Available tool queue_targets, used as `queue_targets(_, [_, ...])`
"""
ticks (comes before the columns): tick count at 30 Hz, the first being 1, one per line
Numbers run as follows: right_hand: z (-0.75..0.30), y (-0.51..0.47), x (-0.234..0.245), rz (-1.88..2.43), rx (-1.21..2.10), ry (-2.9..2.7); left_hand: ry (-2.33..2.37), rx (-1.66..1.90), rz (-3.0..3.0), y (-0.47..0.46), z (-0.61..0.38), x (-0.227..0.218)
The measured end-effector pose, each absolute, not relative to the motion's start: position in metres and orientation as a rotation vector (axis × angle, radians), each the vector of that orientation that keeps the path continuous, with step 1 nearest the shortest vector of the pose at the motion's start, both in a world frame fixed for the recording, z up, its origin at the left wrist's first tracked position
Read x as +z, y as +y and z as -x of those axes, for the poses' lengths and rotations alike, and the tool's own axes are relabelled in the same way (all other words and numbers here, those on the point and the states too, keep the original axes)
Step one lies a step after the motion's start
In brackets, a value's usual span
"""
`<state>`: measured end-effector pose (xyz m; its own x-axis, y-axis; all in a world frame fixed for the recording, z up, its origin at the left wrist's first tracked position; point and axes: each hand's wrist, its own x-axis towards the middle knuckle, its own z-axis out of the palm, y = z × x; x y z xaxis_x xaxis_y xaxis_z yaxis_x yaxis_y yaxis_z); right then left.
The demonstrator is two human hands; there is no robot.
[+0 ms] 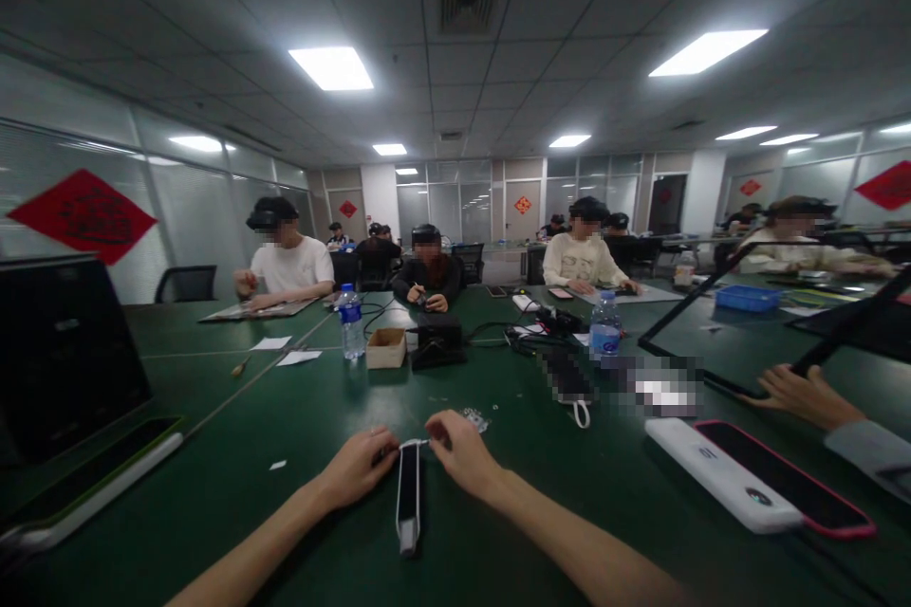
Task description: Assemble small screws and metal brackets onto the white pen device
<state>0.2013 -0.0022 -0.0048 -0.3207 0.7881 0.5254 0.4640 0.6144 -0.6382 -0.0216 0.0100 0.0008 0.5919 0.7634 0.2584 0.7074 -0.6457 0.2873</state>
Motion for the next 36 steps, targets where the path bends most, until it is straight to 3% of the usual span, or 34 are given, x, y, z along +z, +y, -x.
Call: queue_targets(36, [-0.206,-0.005,0.003,0.911,0.588,-2.159,1.124,0.520,-2.736,0.004,0.019,0.003])
